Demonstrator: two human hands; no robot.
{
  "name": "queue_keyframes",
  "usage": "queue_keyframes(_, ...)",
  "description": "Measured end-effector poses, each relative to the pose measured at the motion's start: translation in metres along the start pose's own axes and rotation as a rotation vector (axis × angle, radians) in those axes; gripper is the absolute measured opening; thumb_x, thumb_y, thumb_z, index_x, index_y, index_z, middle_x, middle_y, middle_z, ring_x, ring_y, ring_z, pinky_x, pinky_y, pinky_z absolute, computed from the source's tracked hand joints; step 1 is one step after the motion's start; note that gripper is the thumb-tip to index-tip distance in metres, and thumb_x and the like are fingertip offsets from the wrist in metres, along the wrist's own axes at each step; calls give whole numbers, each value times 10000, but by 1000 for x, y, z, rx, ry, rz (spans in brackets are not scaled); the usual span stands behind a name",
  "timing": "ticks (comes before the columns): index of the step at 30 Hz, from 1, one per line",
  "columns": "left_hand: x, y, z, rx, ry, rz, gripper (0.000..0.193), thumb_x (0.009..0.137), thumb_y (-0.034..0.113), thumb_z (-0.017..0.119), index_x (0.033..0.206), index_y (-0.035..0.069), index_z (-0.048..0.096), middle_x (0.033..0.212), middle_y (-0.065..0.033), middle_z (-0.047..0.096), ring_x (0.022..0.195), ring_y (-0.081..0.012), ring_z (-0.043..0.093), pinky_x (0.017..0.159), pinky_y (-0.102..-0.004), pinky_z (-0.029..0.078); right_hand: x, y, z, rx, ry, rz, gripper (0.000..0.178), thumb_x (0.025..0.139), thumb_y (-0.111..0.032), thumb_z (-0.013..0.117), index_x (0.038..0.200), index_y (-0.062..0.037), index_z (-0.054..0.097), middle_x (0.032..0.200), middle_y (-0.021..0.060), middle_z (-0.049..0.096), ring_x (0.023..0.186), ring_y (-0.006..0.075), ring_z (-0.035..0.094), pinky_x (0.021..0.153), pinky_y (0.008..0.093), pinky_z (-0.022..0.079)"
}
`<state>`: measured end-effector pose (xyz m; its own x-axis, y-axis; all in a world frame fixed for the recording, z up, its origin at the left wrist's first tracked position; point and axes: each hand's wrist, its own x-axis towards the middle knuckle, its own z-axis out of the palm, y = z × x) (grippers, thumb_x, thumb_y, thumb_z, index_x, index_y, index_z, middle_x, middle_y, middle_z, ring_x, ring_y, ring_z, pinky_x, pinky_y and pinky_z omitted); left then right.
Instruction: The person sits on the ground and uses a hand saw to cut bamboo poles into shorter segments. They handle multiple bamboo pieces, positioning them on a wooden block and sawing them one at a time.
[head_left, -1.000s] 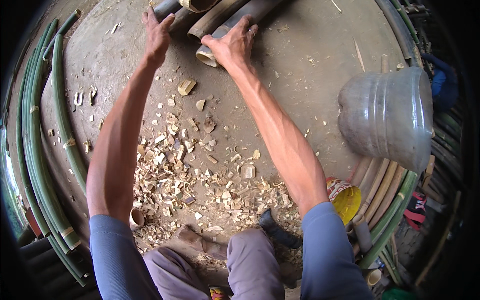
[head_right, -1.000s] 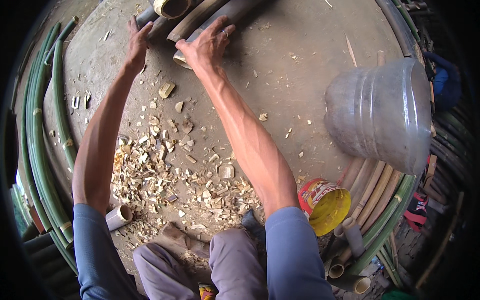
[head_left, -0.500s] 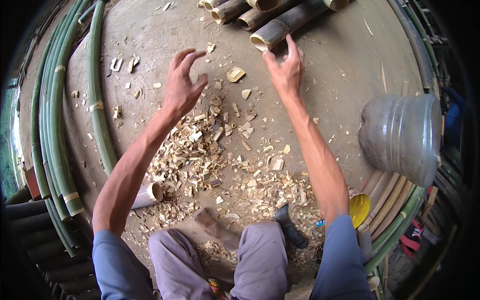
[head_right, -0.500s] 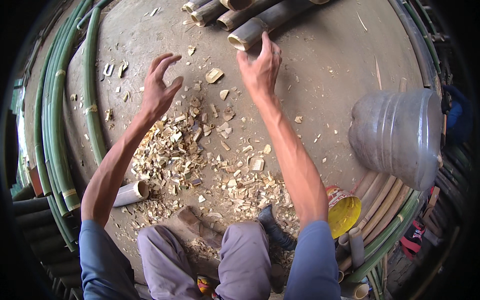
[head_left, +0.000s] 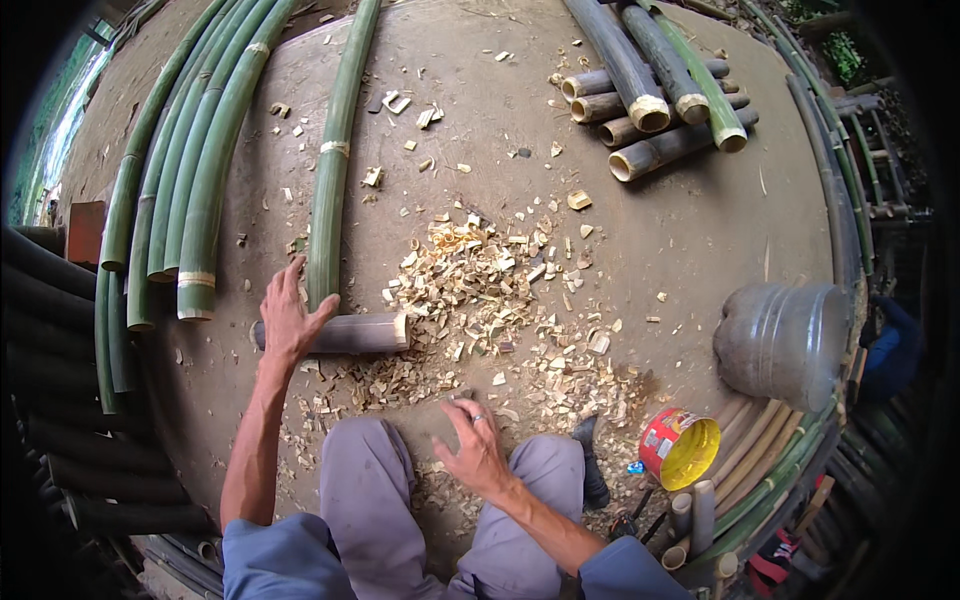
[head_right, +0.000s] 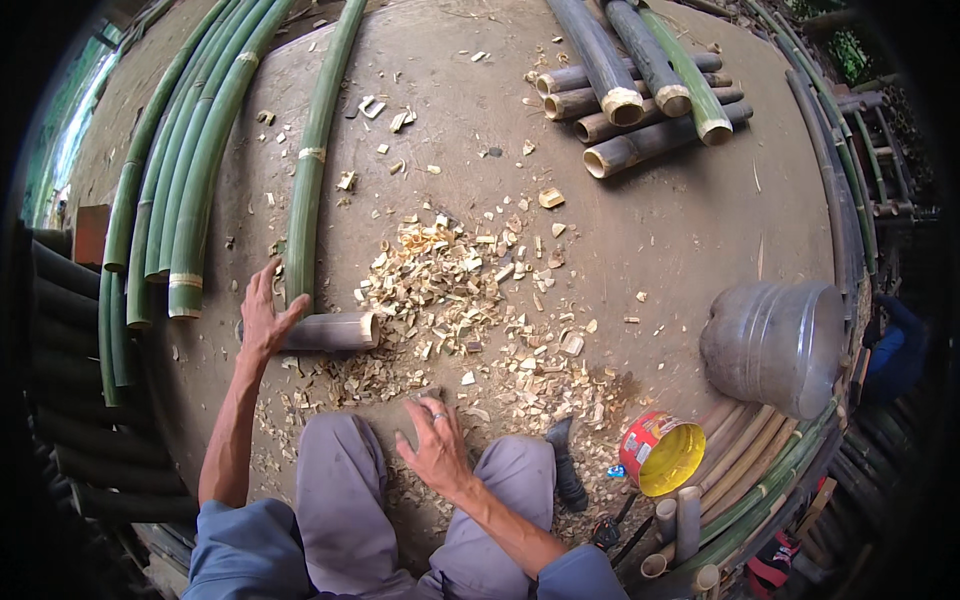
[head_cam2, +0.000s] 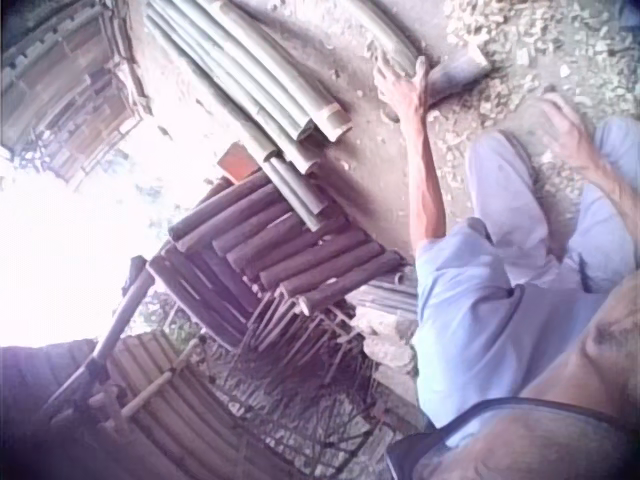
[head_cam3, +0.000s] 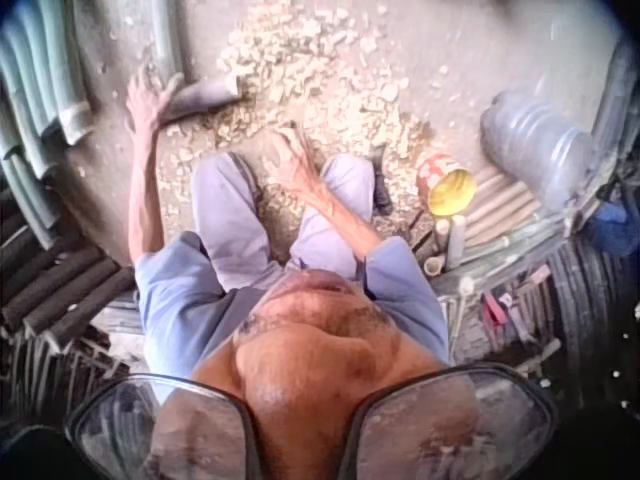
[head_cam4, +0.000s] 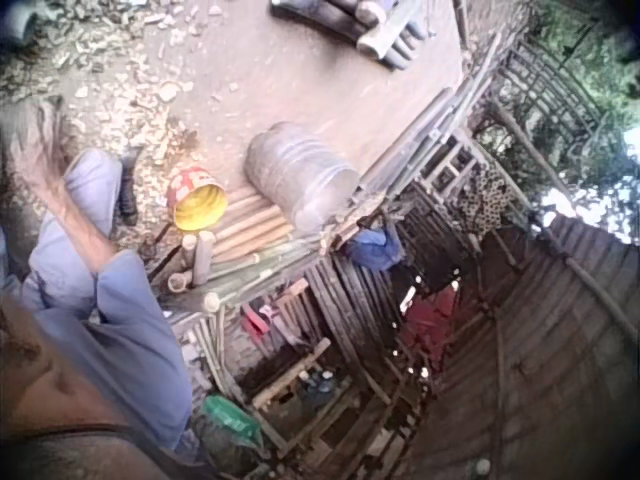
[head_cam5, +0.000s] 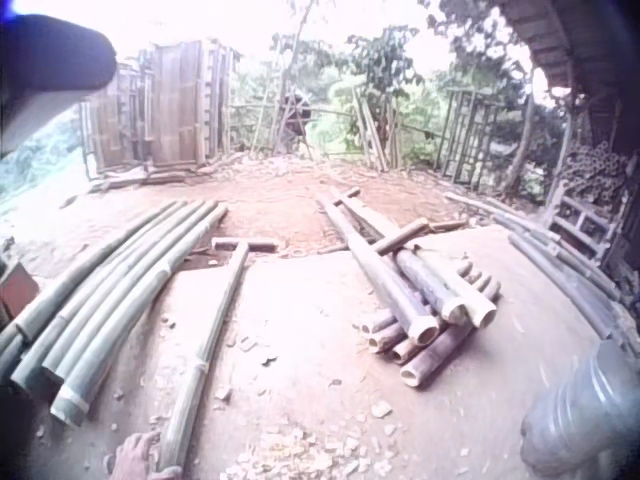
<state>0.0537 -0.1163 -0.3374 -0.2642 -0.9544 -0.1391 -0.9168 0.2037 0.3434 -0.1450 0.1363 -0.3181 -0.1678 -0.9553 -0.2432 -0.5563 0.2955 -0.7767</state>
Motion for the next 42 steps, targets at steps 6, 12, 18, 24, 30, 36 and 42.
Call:
queue_keyframes(6, -14, -24, -6, -191, -352, 172, 1224, 537, 416, 860, 1481, 150, 128, 1408, -216, 393, 1288, -368, 407, 1011, -490, 379, -32, -16, 14, -38, -109, 47, 499, 769, -168, 670, 1219, -3, 532, 1144, 187, 520, 1077, 350, 496, 944, 431, 406)
queue_keyframes(12, -37, -29, 15, 208, -171, 353, 945, 597, 158, 780, 1406, 363, 338, 945, -145, 537, 955, -303, 556, 823, -423, 401, -20, 2, -6, -227, 36, 107, 586, 747, -198, 686, 1276, -38, 492, 1184, 186, 480, 1072, 361, 456, 928, 454, 393)
queue_keyframes(18, -38, -25, 13, 206, -111, 344, 839, 570, 74, 728, 1319, 334, 456, 941, -123, 543, 939, -294, 564, 789, -408, 411, -27, -2, 29, -343, 72, -34, 617, 717, -210, 726, 1274, -82, 493, 1117, 156, 464, 990, 332, 451, 877, 450, 397)
queue_keyframes(24, -38, -20, 12, 186, -80, 340, 869, 545, 85, 749, 1322, 338, 453, 977, -141, 555, 949, -299, 575, 794, -401, 436, -15, 24, 74, -420, 272, -88, 496, 665, -97, 703, 1139, -118, 559, 967, 115, 477, 899, 305, 488, 776, 436, 420)
queue_keyframes(30, -39, -20, 11, 229, -98, 335, 871, 542, 80, 750, 1321, 339, 458, 987, -144, 557, 957, -300, 577, 799, -400, 439, -15, 25, 78, -433, 329, -108, 481, 661, -60, 672, 1119, -173, 578, 936, 62, 473, 859, 261, 496, 742, 405, 427)
queue_keyframes(36, -40, -24, 12, 179, -60, 360, 844, 555, 58, 729, 1310, 331, 468, 969, -131, 551, 947, -300, 576, 787, -408, 441, -20, 25, 82, -335, 323, -101, 494, 672, -50, 688, 1147, -143, 589, 952, 99, 496, 905, 290, 496, 798, 422, 432)
queue_keyframes(42, -41, -29, 15, 203, -44, 381, 807, 573, 54, 718, 1289, 340, 480, 954, -116, 547, 946, -284, 578, 778, -402, 448, -21, 26, 87, -325, 382, -112, 478, 668, -52, 687, 1129, -164, 628, 924, 61, 509, 862, 272, 500, 774, 407, 436)
